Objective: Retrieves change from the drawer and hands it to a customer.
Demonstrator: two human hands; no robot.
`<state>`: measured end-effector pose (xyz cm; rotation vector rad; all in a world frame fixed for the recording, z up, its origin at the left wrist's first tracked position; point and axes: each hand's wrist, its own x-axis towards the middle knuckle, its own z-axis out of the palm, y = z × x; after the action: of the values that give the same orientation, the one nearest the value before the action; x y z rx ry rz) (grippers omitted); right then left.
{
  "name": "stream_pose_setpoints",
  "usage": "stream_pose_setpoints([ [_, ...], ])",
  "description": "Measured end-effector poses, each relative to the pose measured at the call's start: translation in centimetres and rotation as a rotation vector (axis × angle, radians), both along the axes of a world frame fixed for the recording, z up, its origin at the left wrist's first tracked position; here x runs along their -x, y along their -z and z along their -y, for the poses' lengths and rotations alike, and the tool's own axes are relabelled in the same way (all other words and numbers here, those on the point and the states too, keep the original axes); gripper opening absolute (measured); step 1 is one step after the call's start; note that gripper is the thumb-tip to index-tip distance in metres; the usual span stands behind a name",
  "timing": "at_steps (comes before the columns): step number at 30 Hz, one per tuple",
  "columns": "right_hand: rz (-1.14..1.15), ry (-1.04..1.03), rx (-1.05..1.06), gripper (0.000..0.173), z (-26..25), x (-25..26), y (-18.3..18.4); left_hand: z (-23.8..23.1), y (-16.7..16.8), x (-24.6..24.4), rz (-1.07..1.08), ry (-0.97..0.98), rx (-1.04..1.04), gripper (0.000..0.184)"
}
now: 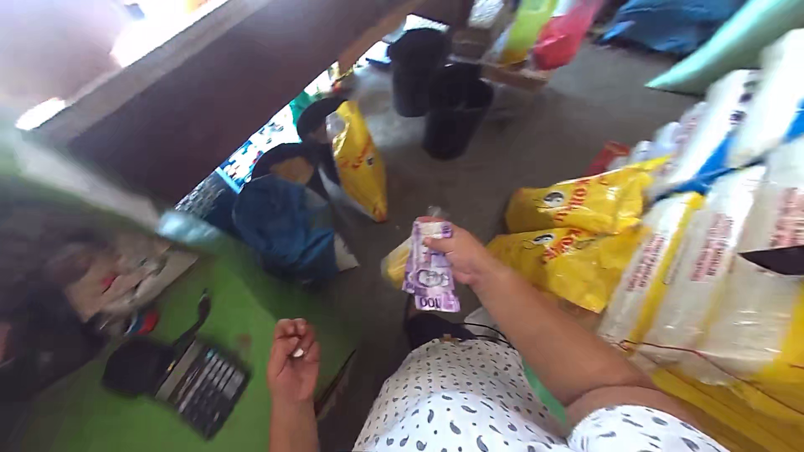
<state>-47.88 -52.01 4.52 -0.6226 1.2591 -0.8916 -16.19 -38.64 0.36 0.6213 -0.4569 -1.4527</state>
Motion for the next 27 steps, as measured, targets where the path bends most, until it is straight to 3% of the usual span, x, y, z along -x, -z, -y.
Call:
stream_pose_setpoints([
  [6, 0.103, 0.024, -0.058, 0.047, 7.8, 9.4, 1.1, 19.0, -0.8, 18.5, 0.578, 0.530, -0.219, 0.016],
  [9, 0.116, 0.035, -0.050, 0.053, 12.2, 14.0, 1.7, 27.6, -0.9, 26.7, 0.726, 0.744, -0.237, 0.033],
  [12, 0.094, 0.115, -0.031, 0.063, 16.7, 19.0, 2.1, 35.0, -1.1, 33.7, 0.764, 0.880, -0.287, 0.041],
  [14, 0.097, 0.194, -0.016, 0.057, 19.8, 22.7, 2.3, 39.7, -1.0, 37.8, 0.738, 0.927, -0.304, 0.022],
  [16, 0.130, 0.280, 0.008, 0.040, 23.1, 26.8, 2.5, 44.7, -0.7, 42.0, 0.733, 0.968, -0.269, 0.011],
  [22, 0.186, 0.512, 0.131, 0.017, 33.2, 39.7, 5.0, 61.1, 0.0, 57.8, 0.798, 1.174, -0.119, 0.015],
  [27, 0.077, 0.738, 0.113, 0.022, 42.9, 51.1, 3.7, 73.5, -0.8, 73.5, 0.880, 1.319, 0.035, 0.019],
])
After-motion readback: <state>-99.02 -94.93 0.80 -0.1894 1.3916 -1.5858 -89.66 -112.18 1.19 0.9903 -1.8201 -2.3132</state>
